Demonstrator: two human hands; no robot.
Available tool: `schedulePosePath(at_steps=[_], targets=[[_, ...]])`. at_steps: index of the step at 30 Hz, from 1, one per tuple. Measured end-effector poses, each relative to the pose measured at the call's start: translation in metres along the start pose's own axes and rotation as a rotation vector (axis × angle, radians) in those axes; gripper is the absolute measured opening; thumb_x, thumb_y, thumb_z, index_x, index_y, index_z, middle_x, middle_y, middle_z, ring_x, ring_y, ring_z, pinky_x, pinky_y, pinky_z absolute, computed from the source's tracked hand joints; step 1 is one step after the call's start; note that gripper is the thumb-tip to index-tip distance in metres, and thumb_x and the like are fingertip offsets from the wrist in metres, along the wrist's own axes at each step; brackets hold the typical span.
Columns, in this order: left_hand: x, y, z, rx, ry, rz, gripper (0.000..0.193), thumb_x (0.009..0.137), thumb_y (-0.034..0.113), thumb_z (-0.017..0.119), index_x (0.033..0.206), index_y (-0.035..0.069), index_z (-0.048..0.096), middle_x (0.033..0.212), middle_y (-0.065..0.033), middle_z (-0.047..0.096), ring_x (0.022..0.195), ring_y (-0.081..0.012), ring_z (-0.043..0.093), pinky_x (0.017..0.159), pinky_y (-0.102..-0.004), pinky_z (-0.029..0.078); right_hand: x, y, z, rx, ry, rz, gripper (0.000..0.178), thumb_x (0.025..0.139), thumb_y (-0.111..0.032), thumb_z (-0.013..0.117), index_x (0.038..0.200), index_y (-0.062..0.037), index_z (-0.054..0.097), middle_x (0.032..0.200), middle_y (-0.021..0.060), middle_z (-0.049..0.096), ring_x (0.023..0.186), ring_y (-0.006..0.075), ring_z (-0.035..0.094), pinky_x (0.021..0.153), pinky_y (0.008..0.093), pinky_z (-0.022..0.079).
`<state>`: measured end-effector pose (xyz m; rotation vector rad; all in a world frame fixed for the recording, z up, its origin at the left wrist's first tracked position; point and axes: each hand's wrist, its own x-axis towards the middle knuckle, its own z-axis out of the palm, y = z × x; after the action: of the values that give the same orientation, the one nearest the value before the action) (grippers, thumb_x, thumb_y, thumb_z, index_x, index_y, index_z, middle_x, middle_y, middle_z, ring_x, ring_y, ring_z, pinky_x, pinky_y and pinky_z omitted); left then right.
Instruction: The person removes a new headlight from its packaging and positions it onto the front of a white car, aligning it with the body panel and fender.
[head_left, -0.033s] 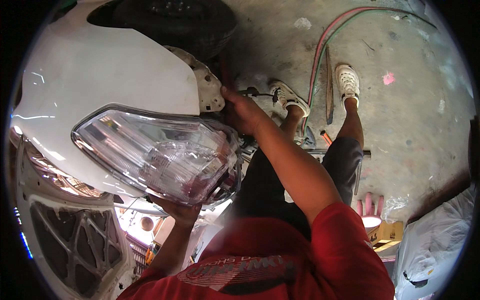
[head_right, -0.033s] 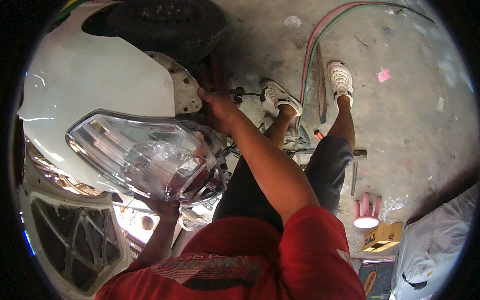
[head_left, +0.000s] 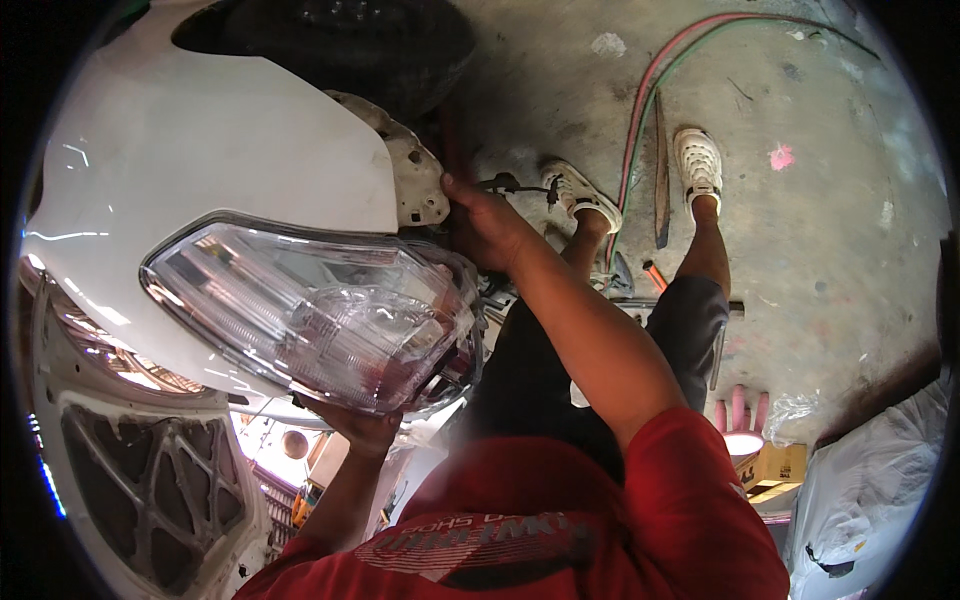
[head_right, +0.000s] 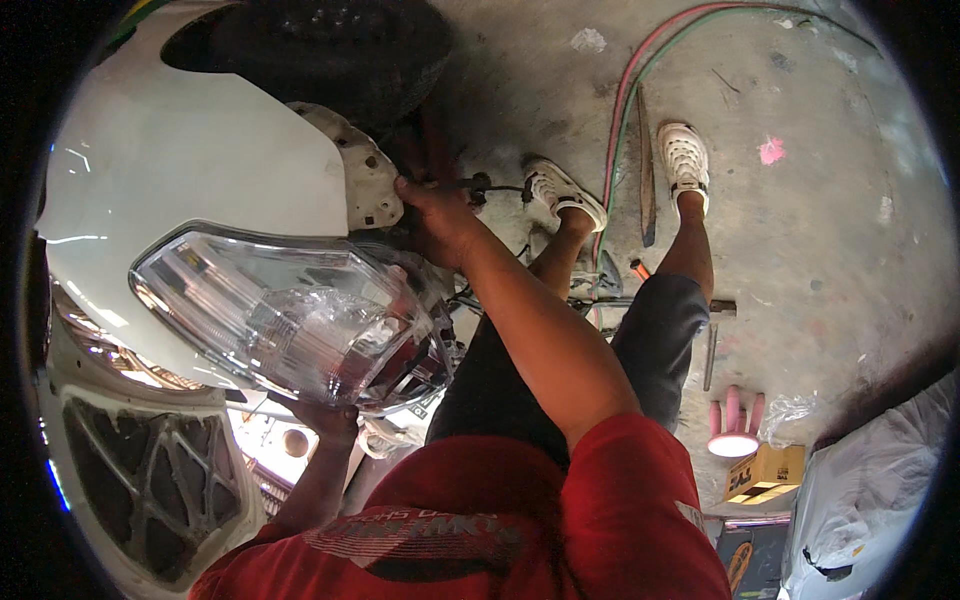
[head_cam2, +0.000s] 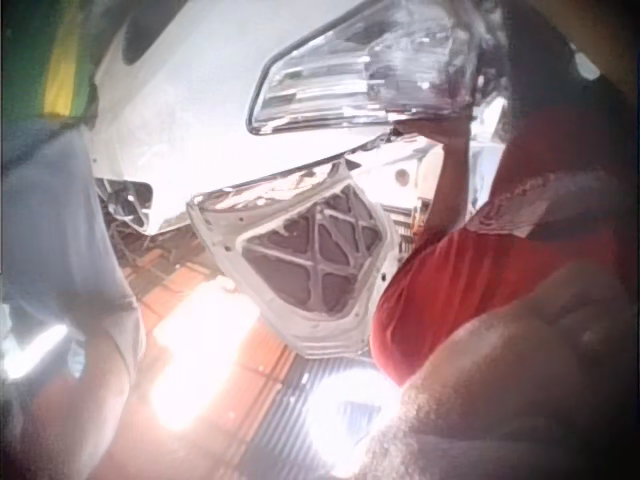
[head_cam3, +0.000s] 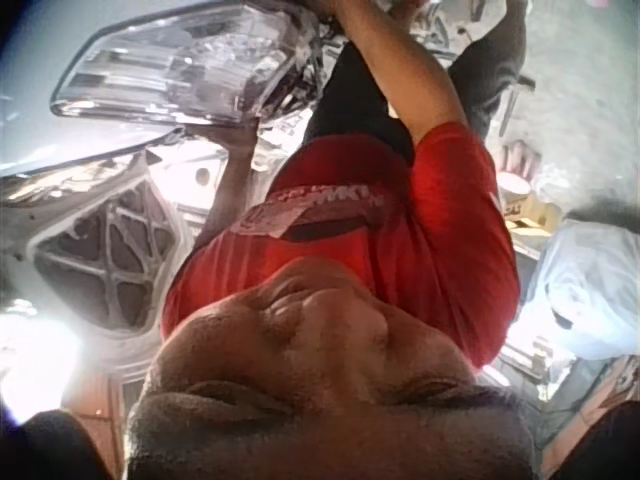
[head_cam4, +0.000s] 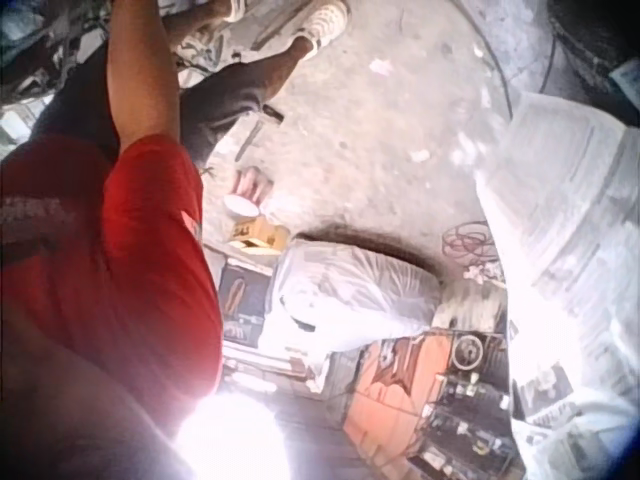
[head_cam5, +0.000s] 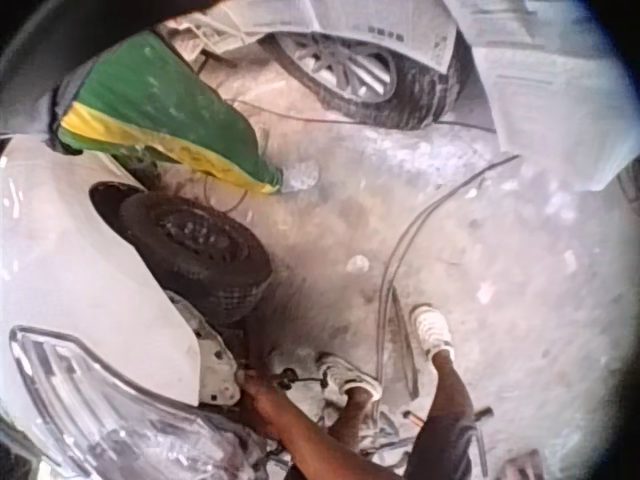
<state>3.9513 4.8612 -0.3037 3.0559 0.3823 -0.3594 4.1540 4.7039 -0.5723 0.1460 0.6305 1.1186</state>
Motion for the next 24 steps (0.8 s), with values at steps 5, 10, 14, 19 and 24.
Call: schedulePosePath(at_steps=[5, 10, 14, 19, 24], targets=[[-0.042, -0.031, -0.004, -0.163, -0.125, -0.120, 0.122, 0.082, 0.086, 0.045, 0.158, 0.001, 0.001, 0.160, -0.0277, 0.015, 0.148, -0.0408, 0.022, 0.120, -0.0573, 0.012, -0.002, -0.006, -0.003, 0.011, -0.075, 0.036, 0.062, 0.099, -0.041, 0.061, 0.147, -0.0053, 0.044, 0.144, 0.0135, 0.053, 0.134, 0.0300, 0.049, 0.113, 0.0495, 0.037], [-0.056, -0.033, -0.015, -0.359, -0.279, -0.224, 0.118, 0.082, 0.082, 0.049, 0.158, 0.003, 0.005, 0.159, -0.0264, 0.018, 0.147, -0.0393, 0.025, 0.119, -0.0561, 0.017, 0.001, -0.006, -0.008, 0.033, -0.106, 0.058, 0.064, 0.097, -0.041, 0.063, 0.145, -0.0024, 0.045, 0.142, 0.0148, 0.055, 0.132, 0.0300, 0.052, 0.112, 0.0495, 0.039], [-0.063, -0.031, -0.023, -0.647, -0.391, -0.439, 0.116, 0.082, 0.080, 0.052, 0.157, 0.003, 0.008, 0.158, -0.0256, 0.021, 0.145, -0.0386, 0.027, 0.118, -0.0552, 0.019, 0.004, -0.005, -0.013, 0.030, -0.128, 0.081, 0.067, 0.096, -0.043, 0.065, 0.144, 0.0000, 0.045, 0.141, 0.0154, 0.056, 0.130, 0.0297, 0.055, 0.112, 0.0499, 0.040], [-0.068, -0.030, -0.030, -0.926, -0.509, -0.683, 0.114, 0.081, 0.078, 0.055, 0.156, 0.004, 0.012, 0.157, -0.0247, 0.024, 0.144, -0.0376, 0.030, 0.116, -0.0541, 0.023, 0.002, -0.009, -0.006, 0.061, -0.149, 0.074, 0.070, 0.096, -0.044, 0.065, 0.145, 0.0006, 0.043, 0.139, 0.0151, 0.058, 0.130, 0.0294, 0.055, 0.113, 0.0488, 0.039], [-0.071, -0.026, -0.035, -1.058, -0.581, -0.812, 0.111, 0.081, 0.075, 0.059, 0.155, 0.005, 0.016, 0.155, -0.0237, 0.028, 0.142, -0.0367, 0.032, 0.115, -0.0529, 0.026, 0.005, -0.008, -0.008, 0.094, -0.156, 0.070, 0.069, 0.098, -0.044, 0.062, 0.146, 0.0014, 0.042, 0.142, 0.0161, 0.055, 0.129, 0.0297, 0.056, 0.113, 0.0480, 0.040]])
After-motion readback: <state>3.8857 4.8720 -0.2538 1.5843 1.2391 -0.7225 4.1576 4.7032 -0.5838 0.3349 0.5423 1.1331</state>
